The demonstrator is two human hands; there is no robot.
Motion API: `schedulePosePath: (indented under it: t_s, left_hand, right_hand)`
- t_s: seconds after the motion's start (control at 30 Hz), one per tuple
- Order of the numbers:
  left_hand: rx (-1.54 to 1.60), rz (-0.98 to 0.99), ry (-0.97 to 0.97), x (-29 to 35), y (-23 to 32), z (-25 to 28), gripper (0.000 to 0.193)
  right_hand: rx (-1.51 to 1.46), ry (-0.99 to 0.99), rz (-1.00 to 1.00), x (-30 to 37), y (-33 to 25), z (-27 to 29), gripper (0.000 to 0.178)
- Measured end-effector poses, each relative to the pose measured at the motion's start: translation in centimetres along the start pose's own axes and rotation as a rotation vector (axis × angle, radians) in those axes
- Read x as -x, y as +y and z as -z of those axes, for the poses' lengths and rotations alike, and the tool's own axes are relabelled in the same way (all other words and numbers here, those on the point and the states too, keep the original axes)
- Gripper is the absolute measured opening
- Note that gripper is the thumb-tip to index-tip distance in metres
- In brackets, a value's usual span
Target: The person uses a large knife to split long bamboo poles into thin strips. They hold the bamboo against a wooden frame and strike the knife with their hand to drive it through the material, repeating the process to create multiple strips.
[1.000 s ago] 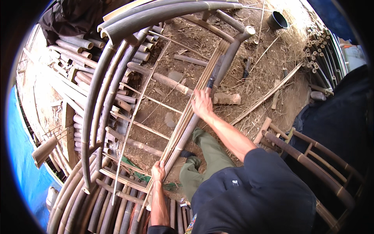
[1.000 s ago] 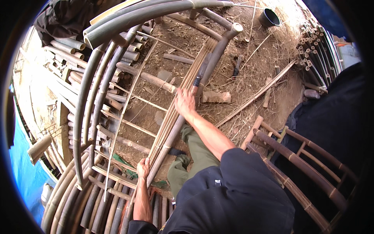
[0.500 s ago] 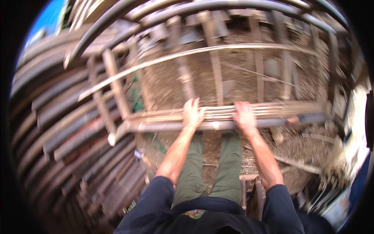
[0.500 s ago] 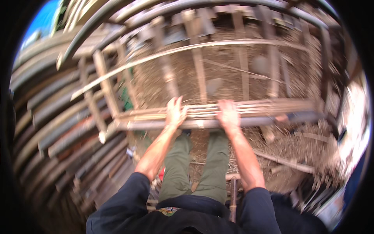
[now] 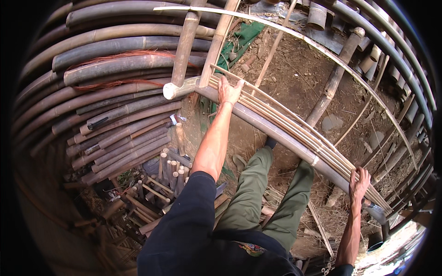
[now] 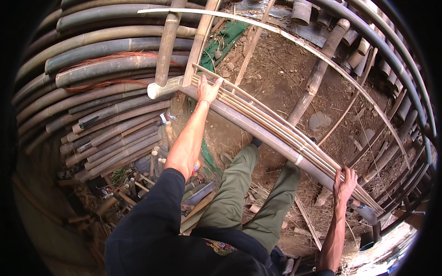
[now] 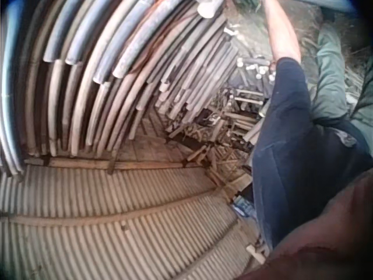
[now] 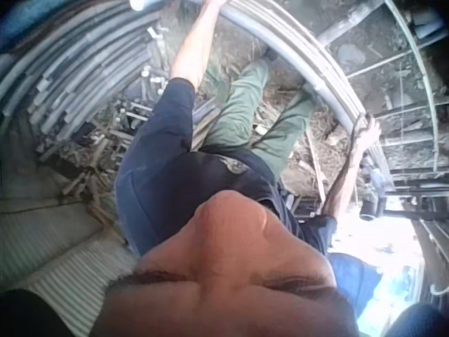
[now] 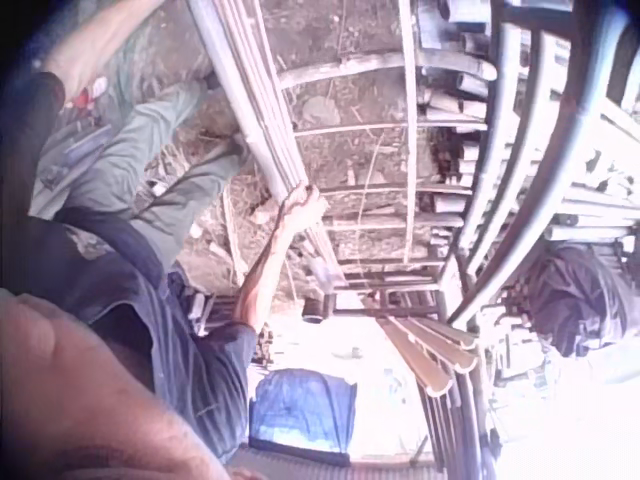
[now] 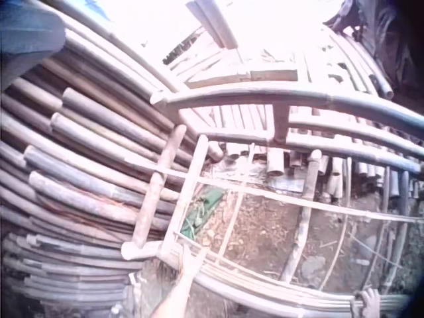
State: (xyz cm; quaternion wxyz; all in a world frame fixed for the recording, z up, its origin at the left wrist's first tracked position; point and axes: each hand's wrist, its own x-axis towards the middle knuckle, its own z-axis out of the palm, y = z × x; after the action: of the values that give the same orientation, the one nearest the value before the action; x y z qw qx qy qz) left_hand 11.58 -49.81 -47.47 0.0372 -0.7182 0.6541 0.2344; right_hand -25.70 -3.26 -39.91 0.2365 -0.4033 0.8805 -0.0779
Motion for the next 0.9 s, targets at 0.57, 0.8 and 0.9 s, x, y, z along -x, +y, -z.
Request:
schedulePosePath:
  t_s: [0.57, 0.8, 0.9]
  left_hand:
    - [0.032, -0.049, 0.016, 2.0, -0.8, -1.4, 0.069]
    - [-0.035, -0.038, -0.009, 2.4, -0.9, -1.0, 0.081]
    - [-0.052, -0.004, 0.005, 1.5, -1.5, -1.7, 0.085]
  right_hand:
    - [-0.057, -0.075, 0.038, 1.3, -1.1, -0.4, 0.014]
    - [-0.077, -0.111, 0.032, 1.4, -0.8, -0.7, 0.016]
    - [-0.072, -0.200, 0.014, 1.5, -0.2, -1.8, 0.040]
